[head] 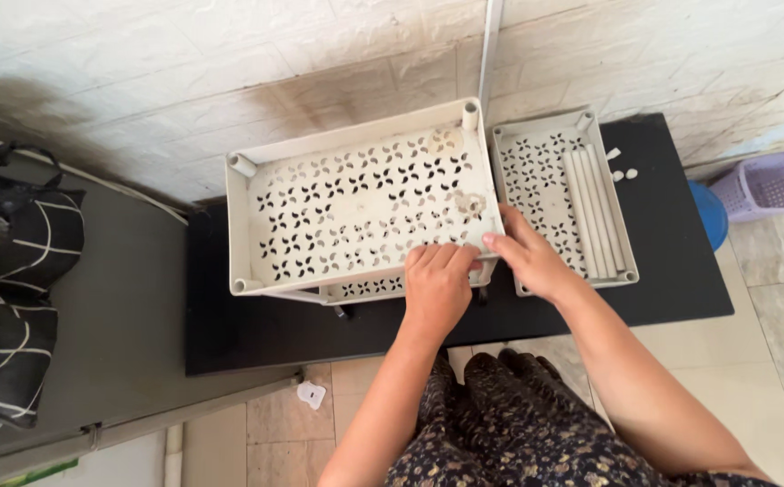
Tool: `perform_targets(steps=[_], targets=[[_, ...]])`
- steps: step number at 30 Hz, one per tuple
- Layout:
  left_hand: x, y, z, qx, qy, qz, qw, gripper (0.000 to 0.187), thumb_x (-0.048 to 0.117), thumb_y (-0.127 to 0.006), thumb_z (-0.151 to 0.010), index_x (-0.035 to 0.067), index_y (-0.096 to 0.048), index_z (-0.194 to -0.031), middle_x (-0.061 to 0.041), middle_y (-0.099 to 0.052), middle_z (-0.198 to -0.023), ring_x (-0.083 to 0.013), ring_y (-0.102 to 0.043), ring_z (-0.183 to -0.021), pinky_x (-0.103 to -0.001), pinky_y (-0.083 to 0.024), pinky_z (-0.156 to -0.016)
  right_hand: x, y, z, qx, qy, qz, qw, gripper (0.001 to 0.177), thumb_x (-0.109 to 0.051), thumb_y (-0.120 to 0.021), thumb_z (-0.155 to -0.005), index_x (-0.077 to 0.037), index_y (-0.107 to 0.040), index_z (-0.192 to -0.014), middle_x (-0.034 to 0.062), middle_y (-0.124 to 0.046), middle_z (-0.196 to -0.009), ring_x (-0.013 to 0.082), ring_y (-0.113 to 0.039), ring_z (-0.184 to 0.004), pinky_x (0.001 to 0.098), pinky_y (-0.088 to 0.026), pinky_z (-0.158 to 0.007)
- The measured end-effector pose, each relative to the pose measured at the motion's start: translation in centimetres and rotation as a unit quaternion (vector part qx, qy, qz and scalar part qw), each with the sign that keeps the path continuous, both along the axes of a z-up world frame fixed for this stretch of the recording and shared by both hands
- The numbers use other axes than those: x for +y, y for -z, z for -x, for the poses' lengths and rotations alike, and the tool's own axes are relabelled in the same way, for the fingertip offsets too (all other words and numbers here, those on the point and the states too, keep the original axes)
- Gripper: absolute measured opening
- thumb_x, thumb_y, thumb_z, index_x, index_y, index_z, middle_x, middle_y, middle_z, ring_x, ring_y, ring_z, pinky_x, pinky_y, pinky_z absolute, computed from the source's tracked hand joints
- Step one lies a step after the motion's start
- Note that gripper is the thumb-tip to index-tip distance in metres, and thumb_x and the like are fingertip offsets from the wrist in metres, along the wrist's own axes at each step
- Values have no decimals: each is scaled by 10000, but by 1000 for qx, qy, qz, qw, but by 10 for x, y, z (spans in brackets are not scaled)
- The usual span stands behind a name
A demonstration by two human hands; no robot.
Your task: The person assembles a white plastic shelving unit by inserting vertical poles into the corner sockets of perforated trays and stacking additional trays on top. The person handles the trays and poles by hand, aligning and securing each component to build a multi-tiered structure.
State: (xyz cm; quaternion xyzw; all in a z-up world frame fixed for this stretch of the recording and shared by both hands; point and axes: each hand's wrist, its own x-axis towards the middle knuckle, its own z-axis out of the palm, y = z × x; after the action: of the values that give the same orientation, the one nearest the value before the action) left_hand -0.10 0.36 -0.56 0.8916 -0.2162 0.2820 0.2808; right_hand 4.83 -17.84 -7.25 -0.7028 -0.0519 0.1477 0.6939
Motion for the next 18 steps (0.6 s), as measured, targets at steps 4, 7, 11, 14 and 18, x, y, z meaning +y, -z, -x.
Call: perform_targets(steps=[4, 7, 11, 14, 18], targets=[[2, 0, -2, -9, 11, -2, 1000, 121, 72, -739, -822, 136, -655, -881, -6, -599, -763, -215, -617, -772, -378, -422, -789, 3, -3, 2, -58, 16, 33, 998, 619, -283, -556, -984, 16, -372, -1494, 161, -532, -1455, 225, -488, -1346, 350, -376, -1097], [8, 0, 1, 4, 34, -7, 999, 114, 88, -751, -817, 130, -653, -858, -7, -609, -760, -217, -623, -774, -377, -421, -792, 11, -8, 19, -26, 59, 70, 995, 589, -316, -515, -985, 6, -412, -1468, 208, -634, -1349, 259, -587, -1269, 354, -423, -1070], [27, -5, 2, 14, 79, -4, 997, 125, 124, -771, -790, 131, -647, -801, -8, -639, -774, -221, -631, -791, -374, -434, -837, 26, -18, 41, -17, 69, 153, 986, 648, -419, -461, -1012, 25, -337, -1467, 237, -620, -1321, 283, -632, -1220, 372, -475, -1024], [45, -11, 6, 36, 125, -7, 991, 67, 139, -741, -811, 130, -679, -832, -6, -676, -826, -215, -652, -820, -367, -435, -861, 37, -21, 62, 14, 47, 168, 985, 711, -509, -399, -1015, 21, -284, -1475, 221, -658, -1226, 291, -674, -1141, 368, -530, -976], [79, -18, 11, 75, 195, 29, 977, 80, 190, -680, -794, 111, -676, -783, -40, -660, -798, -253, -624, -775, -386, -411, -843, 46, -19, 91, -27, -3, 35, 999, 704, -493, -400, -1027, 20, -231, -1479, 197, -657, -1192, 303, -672, -1086, 383, -551, -923]])
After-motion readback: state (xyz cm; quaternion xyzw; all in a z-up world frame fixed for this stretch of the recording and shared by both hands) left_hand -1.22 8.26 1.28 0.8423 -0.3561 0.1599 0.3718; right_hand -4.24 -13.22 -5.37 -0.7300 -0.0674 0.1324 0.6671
